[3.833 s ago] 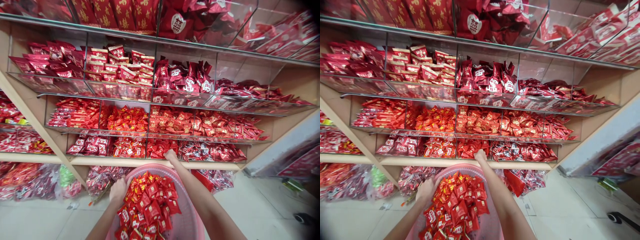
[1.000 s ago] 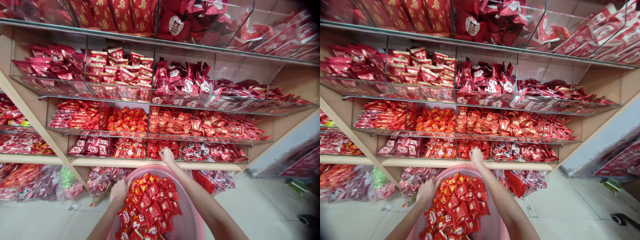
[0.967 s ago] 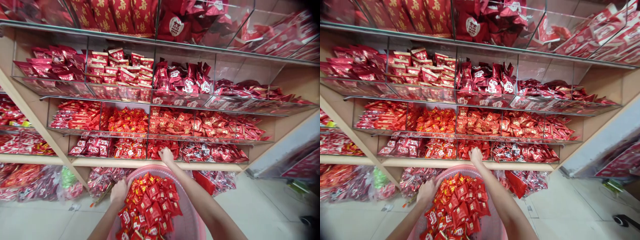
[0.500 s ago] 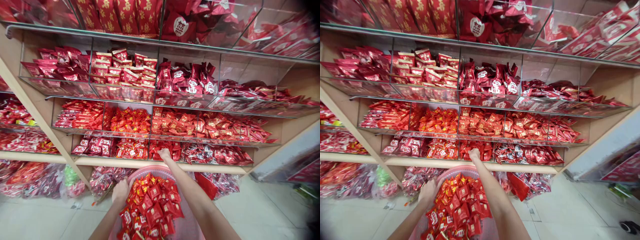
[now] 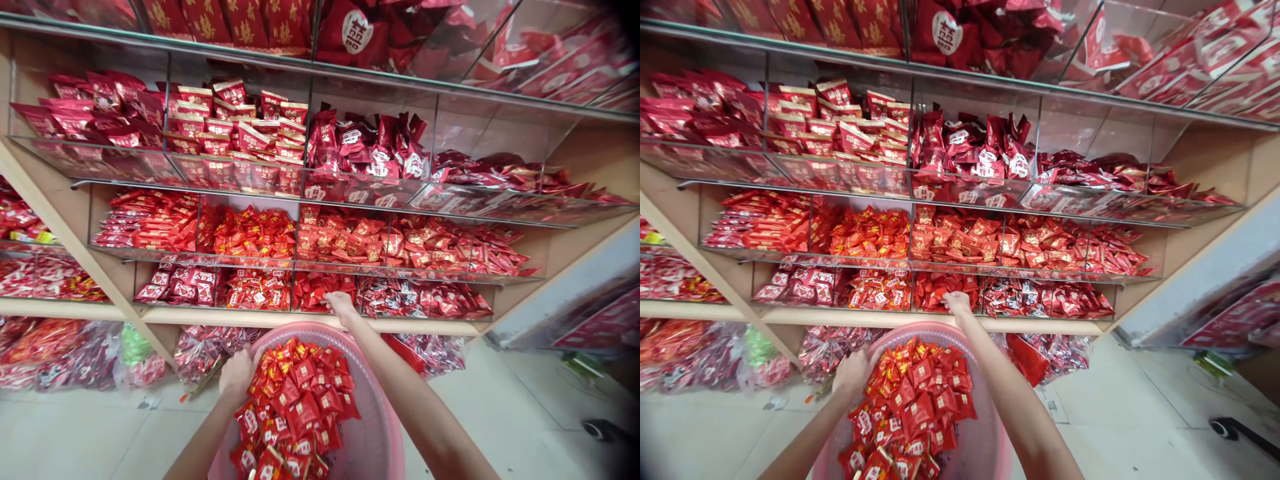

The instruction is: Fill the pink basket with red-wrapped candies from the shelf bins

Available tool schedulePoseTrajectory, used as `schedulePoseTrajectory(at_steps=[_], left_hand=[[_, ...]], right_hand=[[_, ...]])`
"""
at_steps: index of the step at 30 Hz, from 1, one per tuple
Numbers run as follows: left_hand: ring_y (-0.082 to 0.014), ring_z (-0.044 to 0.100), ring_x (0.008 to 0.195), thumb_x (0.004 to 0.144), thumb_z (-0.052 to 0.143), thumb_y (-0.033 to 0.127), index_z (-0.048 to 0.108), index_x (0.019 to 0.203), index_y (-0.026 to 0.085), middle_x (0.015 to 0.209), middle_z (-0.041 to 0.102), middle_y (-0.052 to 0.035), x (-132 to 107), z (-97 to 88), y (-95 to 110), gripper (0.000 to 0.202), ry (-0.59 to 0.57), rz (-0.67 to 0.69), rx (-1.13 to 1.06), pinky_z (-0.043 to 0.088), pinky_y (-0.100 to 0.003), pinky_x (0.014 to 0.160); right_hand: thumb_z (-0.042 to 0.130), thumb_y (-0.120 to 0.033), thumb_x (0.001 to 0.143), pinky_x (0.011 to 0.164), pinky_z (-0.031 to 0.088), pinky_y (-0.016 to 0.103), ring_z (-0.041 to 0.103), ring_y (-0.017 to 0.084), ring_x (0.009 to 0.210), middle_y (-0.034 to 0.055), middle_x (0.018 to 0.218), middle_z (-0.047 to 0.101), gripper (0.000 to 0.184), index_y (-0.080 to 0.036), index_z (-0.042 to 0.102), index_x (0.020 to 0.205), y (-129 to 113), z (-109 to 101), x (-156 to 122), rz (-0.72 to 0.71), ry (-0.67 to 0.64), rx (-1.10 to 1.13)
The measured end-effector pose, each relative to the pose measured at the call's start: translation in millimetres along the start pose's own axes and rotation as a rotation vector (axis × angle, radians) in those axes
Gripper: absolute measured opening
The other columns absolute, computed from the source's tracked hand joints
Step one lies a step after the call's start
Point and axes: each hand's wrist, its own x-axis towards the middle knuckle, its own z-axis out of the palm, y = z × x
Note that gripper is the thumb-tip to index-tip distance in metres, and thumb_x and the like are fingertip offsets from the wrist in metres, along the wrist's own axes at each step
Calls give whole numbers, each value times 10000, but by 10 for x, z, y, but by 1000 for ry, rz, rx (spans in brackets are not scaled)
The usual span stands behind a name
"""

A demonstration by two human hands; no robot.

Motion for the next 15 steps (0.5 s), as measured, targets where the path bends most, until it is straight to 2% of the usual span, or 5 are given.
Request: schedulePoseTrajectory(at_steps=[6, 11, 15], left_hand=[[-271, 638, 770, 819, 184, 585, 543, 1081, 118, 825, 661, -157, 5, 25, -5, 645, -9, -5, -13, 454, -363, 680], [-286, 641, 750, 807, 175, 603, 551, 1043, 138, 780, 668, -137, 22, 48, -16, 643, 22, 4, -17, 460, -372, 649], [-279, 641, 755, 802, 174, 610, 553, 1042, 139, 800, 668, -147, 29, 44, -11, 651, 0, -6, -33, 458, -369, 663]], right_hand=[[641, -317, 590, 388, 263, 181, 378, 48, 380, -63, 424, 465, 219, -173, 480, 552, 103, -428, -326, -31, -69, 71], [634, -396, 601, 443, 282, 194, 376, 50, 412, -56, 452, 481, 275, -168, 488, 549, 343, -725, -729, -92, -161, -10], [615, -383, 624, 440, 258, 194, 358, 48, 406, -56, 437, 473, 269, -168, 476, 543, 627, -829, -1057, 3, -211, -53]])
